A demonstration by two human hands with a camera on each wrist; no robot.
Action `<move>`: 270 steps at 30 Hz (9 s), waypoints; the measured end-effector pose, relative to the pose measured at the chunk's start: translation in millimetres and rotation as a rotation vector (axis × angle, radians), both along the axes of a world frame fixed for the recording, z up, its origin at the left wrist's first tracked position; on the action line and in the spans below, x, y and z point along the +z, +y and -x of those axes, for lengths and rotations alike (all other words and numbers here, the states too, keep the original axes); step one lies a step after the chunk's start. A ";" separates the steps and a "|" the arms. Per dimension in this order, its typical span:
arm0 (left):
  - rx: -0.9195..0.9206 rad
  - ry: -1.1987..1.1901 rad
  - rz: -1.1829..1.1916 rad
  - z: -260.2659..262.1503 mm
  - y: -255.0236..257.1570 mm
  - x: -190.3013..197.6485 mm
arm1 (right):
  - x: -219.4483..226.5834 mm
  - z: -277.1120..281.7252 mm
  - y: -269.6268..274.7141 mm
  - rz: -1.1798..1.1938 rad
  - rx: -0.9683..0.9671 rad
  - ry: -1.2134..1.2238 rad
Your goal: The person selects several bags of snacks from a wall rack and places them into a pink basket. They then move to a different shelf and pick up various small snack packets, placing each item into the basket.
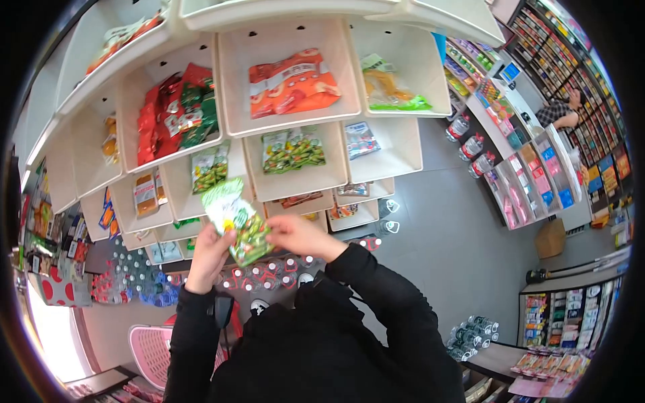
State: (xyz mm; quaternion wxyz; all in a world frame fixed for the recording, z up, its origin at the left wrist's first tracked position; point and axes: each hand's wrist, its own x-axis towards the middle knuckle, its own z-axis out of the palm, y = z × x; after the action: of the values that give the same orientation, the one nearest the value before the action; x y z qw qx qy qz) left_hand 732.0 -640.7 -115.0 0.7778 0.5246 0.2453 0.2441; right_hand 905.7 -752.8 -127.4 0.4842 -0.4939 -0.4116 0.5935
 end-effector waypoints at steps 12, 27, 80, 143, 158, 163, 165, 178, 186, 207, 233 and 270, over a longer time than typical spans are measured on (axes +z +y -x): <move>0.842 0.011 0.409 292.8 -105.5 -62.3 | -92.0 316.3 73.7 -0.298 0.718 -0.458; 1.033 0.758 0.532 495.0 -145.0 -274.0 | -181.0 313.3 62.9 -0.127 0.928 -0.458; -0.467 0.252 0.037 -281.3 -29.9 -14.4 | -15.6 -292.3 -57.0 0.283 -0.769 -0.219; 1.055 0.808 -0.022 507.9 -23.6 -205.4 | -158.1 364.2 190.3 0.357 0.725 -0.269; 0.797 0.545 -0.369 345.3 259.0 -187.8 | -179.2 356.3 378.8 -0.244 0.259 -0.804; 0.790 0.519 -0.137 346.5 298.0 -199.9 | -156.4 375.8 419.9 -0.134 0.300 -1.168; 0.866 0.566 -0.208 345.5 311.9 -201.5 | -171.7 376.3 434.6 -0.158 0.286 -1.164; 0.733 0.768 -0.168 319.3 353.7 -232.2 | -194.5 374.2 465.3 0.022 0.366 -1.280; 0.745 0.798 -0.188 325.5 345.6 -224.2 | -257.2 356.9 481.2 -0.076 0.171 -1.255; 1.149 0.642 -0.536 366.5 266.8 -179.6 | -147.2 427.1 361.4 0.002 0.317 -0.150; 1.732 0.404 0.246 486.3 -96.6 -123.2 | -133.1 566.6 80.1 -0.359 0.940 -0.498; 1.299 0.738 0.624 650.6 -16.6 -361.4 | -207.6 518.5 111.5 0.021 0.769 -0.154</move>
State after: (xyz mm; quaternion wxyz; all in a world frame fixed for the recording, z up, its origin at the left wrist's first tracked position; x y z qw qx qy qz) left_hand 81.3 -657.3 -476.4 0.4600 0.0828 0.7989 0.3786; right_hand 387.3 -641.2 -335.0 0.1889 -0.3517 -0.5958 0.6969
